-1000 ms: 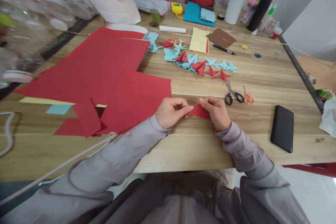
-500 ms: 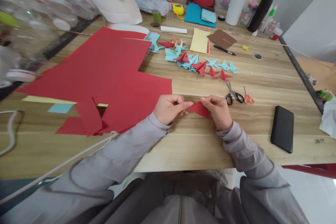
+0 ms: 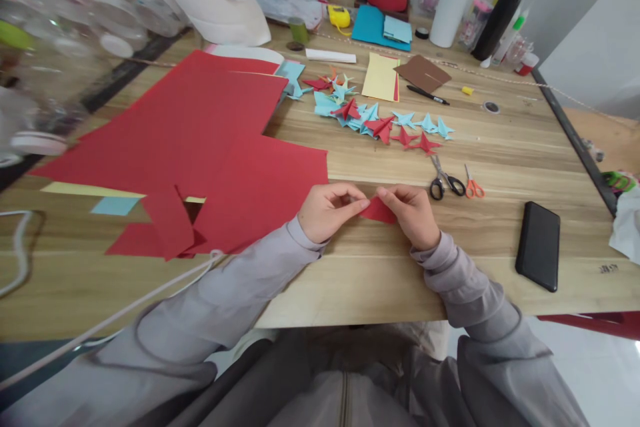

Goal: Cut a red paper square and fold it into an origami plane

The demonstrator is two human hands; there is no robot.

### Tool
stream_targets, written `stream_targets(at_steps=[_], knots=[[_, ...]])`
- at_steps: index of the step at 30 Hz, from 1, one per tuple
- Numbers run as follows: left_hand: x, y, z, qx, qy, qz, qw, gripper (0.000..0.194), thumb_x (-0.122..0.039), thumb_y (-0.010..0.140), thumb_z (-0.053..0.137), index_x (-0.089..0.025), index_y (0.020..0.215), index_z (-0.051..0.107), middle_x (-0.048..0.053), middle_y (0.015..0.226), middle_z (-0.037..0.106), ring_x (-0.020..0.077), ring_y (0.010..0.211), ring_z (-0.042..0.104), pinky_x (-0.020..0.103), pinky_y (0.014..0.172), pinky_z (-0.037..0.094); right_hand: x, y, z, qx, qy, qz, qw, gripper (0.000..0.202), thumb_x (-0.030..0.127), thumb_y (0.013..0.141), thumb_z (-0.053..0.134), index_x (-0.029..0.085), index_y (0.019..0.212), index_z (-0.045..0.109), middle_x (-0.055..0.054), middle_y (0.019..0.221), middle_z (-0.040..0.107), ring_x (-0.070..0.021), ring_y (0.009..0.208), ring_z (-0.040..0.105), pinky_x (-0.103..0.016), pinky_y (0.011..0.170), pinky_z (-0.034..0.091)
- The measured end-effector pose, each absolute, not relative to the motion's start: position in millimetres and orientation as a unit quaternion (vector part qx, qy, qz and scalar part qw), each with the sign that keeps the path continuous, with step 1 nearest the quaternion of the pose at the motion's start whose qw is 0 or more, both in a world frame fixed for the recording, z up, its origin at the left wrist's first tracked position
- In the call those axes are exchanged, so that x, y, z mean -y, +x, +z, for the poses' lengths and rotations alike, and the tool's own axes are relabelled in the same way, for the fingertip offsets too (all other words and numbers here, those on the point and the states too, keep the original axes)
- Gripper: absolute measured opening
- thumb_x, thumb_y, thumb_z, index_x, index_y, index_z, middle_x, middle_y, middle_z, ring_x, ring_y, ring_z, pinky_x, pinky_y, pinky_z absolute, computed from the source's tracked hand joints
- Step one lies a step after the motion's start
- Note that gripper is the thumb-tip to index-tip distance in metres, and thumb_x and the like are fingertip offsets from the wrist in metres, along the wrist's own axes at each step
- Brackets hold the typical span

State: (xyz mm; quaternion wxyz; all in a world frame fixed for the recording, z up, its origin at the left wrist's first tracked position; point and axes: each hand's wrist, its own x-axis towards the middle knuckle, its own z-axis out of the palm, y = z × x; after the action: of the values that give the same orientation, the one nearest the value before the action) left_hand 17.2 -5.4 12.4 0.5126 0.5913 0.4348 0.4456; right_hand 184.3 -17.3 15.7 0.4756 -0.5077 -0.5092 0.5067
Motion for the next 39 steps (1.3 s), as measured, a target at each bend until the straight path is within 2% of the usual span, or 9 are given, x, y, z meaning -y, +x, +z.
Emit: stream_targets(at_steps=[4,6,11,15,21,31,39], knots=[[3.1,15.6,12.8,-0.448,0.559,0.459,0.526,0.013,-0.025,0.068,0.069,-0.014,0.063,0.064,0.000,0.053,0.061,0.0095,0.049,0.052,0.022,0.050,0.041,14.1,188.4,12.5,0.460,-0.498,0.527,0.512,0.026,0.044,0.070,0.072,0.019,0.071,0.068,0.001,0.064,0.061,-0.0087,0.054,0.051,-0.022,0.052,0.041],[2.2,15.1,12.8,-0.451,0.555,0.462,0.525,0.013,-0.025,0.067,0.069,-0.014,0.062,0.064,0.000,0.053,0.061,0.0098,0.049,0.053,0.022,0.050,0.041,13.4,189.0,11.7,0.457,-0.494,0.531,0.515,0.024,0.041,0.069,0.074,0.019,0.070,0.066,0.002,0.062,0.060,-0.0081,0.053,0.050,-0.022,0.051,0.041],[4.7,17.4,11.9,-0.443,0.586,0.455,0.503,0.010,-0.024,0.068,0.067,-0.014,0.065,0.066,0.000,0.057,0.063,0.0092,0.051,0.051,0.023,0.053,0.042,16.1,185.7,11.6,0.521,-0.507,0.490,0.480,0.027,0.043,0.070,0.072,0.018,0.068,0.063,0.003,0.054,0.054,-0.0080,0.048,0.042,-0.022,0.045,0.034],[6.2,19.0,9.9,-0.443,0.603,0.431,0.504,0.010,-0.024,0.070,0.065,-0.014,0.067,0.067,0.000,0.058,0.062,0.0085,0.051,0.049,0.022,0.053,0.041,19.4,183.7,9.3,0.602,-0.493,0.447,0.440,0.023,0.039,0.076,0.067,0.017,0.071,0.065,0.001,0.061,0.059,-0.0092,0.054,0.047,-0.024,0.052,0.039],[5.9,18.9,10.1,-0.443,0.609,0.419,0.507,0.009,-0.022,0.069,0.065,-0.014,0.066,0.065,0.001,0.060,0.062,0.0091,0.053,0.050,0.022,0.053,0.041,22.3,181.9,8.2,0.634,-0.482,0.424,0.432,0.020,0.037,0.079,0.064,0.018,0.073,0.063,-0.001,0.066,0.061,-0.0112,0.059,0.052,-0.025,0.056,0.042],[4.3,17.1,15.8,-0.442,0.589,0.431,0.521,0.008,-0.020,0.068,0.064,-0.014,0.064,0.064,-0.001,0.056,0.061,0.0083,0.050,0.050,0.021,0.051,0.041,18.3,185.5,13.2,0.568,-0.496,0.457,0.472,0.029,0.045,0.076,0.066,0.018,0.072,0.058,0.004,0.058,0.051,-0.0082,0.050,0.041,-0.024,0.050,0.036],[2.6,12.7,18.2,-0.445,0.577,0.443,0.523,0.009,-0.021,0.066,0.066,-0.014,0.061,0.064,0.000,0.055,0.062,0.0095,0.050,0.054,0.022,0.052,0.044,14.7,188.1,17.3,0.543,-0.506,0.441,0.504,0.030,0.045,0.070,0.071,0.018,0.069,0.060,0.001,0.061,0.055,-0.0104,0.057,0.047,-0.025,0.055,0.039]])
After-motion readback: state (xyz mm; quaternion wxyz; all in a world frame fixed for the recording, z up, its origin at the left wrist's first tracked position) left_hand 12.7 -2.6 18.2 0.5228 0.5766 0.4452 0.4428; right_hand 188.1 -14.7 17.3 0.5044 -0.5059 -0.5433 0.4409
